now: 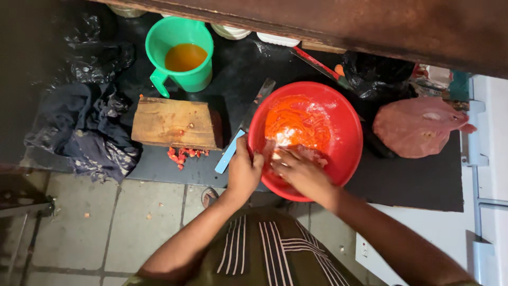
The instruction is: The person adds white powder from a spoon and orange liquid from a mug into a bowl of orange food, then mixes the ingredients by hand and turns on a stove burner.
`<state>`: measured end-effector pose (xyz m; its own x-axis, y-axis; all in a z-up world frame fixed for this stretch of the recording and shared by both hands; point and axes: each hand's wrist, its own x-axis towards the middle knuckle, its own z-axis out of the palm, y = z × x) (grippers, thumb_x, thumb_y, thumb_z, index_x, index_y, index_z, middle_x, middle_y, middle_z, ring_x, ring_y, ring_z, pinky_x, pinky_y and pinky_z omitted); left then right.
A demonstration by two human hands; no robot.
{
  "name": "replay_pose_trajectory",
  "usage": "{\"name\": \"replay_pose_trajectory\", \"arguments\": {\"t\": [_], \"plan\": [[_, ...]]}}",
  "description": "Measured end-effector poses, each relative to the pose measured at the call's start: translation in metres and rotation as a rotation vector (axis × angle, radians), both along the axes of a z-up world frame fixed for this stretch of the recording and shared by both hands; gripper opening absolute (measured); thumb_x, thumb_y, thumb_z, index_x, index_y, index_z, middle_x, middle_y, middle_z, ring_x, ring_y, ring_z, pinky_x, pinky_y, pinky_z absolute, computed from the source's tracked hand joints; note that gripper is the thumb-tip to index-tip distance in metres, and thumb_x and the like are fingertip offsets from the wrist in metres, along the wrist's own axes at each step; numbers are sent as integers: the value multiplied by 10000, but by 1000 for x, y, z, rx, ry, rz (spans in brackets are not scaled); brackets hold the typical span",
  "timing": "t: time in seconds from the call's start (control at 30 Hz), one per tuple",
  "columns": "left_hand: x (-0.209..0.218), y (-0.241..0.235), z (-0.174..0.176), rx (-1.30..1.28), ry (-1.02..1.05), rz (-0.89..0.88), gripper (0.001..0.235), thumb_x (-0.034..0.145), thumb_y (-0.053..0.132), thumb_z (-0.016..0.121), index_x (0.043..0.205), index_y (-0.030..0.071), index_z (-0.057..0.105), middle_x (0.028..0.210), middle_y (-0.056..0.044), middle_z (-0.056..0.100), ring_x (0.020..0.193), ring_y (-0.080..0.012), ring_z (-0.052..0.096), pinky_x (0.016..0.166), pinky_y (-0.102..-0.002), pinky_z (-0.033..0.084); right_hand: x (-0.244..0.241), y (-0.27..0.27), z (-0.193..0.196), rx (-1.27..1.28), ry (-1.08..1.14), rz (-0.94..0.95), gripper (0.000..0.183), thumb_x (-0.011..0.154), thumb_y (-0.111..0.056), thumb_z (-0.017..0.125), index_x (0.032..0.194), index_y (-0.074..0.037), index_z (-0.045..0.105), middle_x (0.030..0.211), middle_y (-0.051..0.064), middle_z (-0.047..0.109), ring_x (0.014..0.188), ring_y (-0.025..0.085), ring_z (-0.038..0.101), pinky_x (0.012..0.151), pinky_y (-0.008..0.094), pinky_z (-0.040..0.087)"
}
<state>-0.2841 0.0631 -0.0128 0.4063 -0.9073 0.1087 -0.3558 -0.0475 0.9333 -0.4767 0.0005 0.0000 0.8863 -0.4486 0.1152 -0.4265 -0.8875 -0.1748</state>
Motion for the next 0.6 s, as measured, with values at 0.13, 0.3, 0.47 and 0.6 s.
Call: {"name": "replay_pose_trajectory", "arguments": {"t": [0.13,0.3,0.47,0.6], "plan": [[1,-1,-5,41,-3,5,467,907,105,599,1347,28,461,840,-260,702,750,-451,703,632,-503,545,-46,-31,3,-12,367,-138,400,902,-177,599,1298,-122,619,1327,146,619,1237,337,570,939,449,521],[1,0,-5,-52,15,10,464,920,83,593,1356,17,448,923,-264,706,812,-461,698,645,-496,553,-61,-33,-7,296,575,-607,636,996,-421,570,1531,-113,418,1264,186,645,1114,330,679,944,415,558],[-2,-1,0,6,71,23,433,903,92,599,1315,39,474,847,-244,695,740,-428,712,636,-483,557,-26,-17,-33,62,-13,-249,532,874,-209,664,1347,4,544,1189,236,693,1081,399,692,909,503,552],[0,-1,1,-11,50,0,449,889,82,604,1316,35,473,851,-246,696,750,-429,712,629,-484,554,-9,-43,0,365,62,-573,409,948,-223,669,1341,-125,610,1192,231,688,1012,406,675,863,494,546]]}}
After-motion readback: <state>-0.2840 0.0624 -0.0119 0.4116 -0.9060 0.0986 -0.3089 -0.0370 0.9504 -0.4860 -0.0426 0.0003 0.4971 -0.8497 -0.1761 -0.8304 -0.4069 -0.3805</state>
